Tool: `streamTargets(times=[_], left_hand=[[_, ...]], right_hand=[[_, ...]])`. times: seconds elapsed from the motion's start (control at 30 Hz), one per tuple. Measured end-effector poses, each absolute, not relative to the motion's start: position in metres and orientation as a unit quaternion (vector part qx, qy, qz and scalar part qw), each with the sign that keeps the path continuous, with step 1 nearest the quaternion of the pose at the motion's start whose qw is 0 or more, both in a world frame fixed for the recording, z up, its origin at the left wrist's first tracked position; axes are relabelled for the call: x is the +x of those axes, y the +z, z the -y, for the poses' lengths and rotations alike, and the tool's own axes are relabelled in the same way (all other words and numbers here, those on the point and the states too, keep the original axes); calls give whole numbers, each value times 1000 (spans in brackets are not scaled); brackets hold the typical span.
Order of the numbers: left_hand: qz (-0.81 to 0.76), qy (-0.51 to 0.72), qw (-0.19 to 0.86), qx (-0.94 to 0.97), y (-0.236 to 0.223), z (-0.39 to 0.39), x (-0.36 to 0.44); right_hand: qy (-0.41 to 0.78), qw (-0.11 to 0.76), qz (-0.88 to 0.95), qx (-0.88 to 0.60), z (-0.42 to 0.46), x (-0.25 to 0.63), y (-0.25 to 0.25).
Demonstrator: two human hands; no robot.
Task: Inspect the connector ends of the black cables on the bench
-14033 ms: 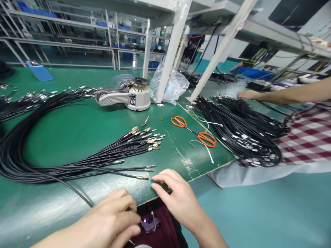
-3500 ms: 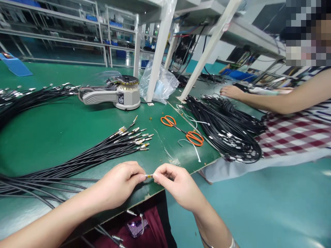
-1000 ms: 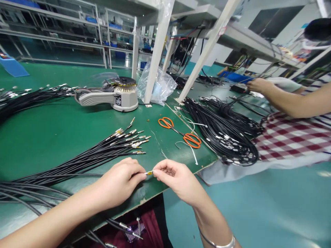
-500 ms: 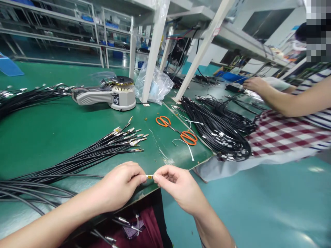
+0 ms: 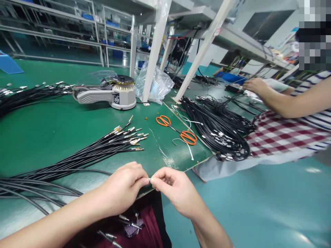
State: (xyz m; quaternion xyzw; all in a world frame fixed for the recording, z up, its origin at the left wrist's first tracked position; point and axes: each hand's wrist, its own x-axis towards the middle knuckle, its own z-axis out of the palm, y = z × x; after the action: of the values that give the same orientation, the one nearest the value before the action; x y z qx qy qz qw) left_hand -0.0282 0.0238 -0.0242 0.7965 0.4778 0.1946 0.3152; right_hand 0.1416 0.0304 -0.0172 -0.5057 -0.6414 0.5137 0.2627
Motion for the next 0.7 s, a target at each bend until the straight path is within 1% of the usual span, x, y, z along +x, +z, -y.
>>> streamTargets(times=[0.07, 0.13, 0.23, 0.3, 0.33, 0.37, 0.4, 0.5, 0.53, 0.6, 0.7], left_hand=[[-487, 187, 294, 801, -26, -19, -26], [-475, 154, 285, 818, -23, -11, -27], [-418, 102, 287, 856, -11, -3, -37], [-421, 121, 261, 860, -5, -9, -48], [-442, 143, 233, 854, -4, -15, -54], [-467, 165, 198, 846, -5, -24, -58], [-489, 181, 162, 838, -9, -33, -62], [-506, 187, 97, 837, -25, -61, -63], [-503, 186, 90, 839, -30, -67, -61], [-500, 190, 84, 841, -37, -74, -55], [-504, 195, 85, 837, -40, -75, -48]], right_hand=[[509, 263, 641, -510, -27, 140, -21], [514, 240, 642, -516, -20, 141, -25], [536, 145, 683, -475, -7, 150, -27], [552, 71, 725, -406, -8, 159, -24], [552, 52, 740, -380, -14, 161, -22], [540, 55, 752, -374, -23, 163, -20], [513, 82, 760, -391, -34, 162, -20], [346, 212, 774, -487, -77, 147, -24], [300, 226, 780, -500, -90, 140, -28], [254, 223, 795, -504, -109, 128, -35], [254, 210, 802, -499, -115, 120, -40]])
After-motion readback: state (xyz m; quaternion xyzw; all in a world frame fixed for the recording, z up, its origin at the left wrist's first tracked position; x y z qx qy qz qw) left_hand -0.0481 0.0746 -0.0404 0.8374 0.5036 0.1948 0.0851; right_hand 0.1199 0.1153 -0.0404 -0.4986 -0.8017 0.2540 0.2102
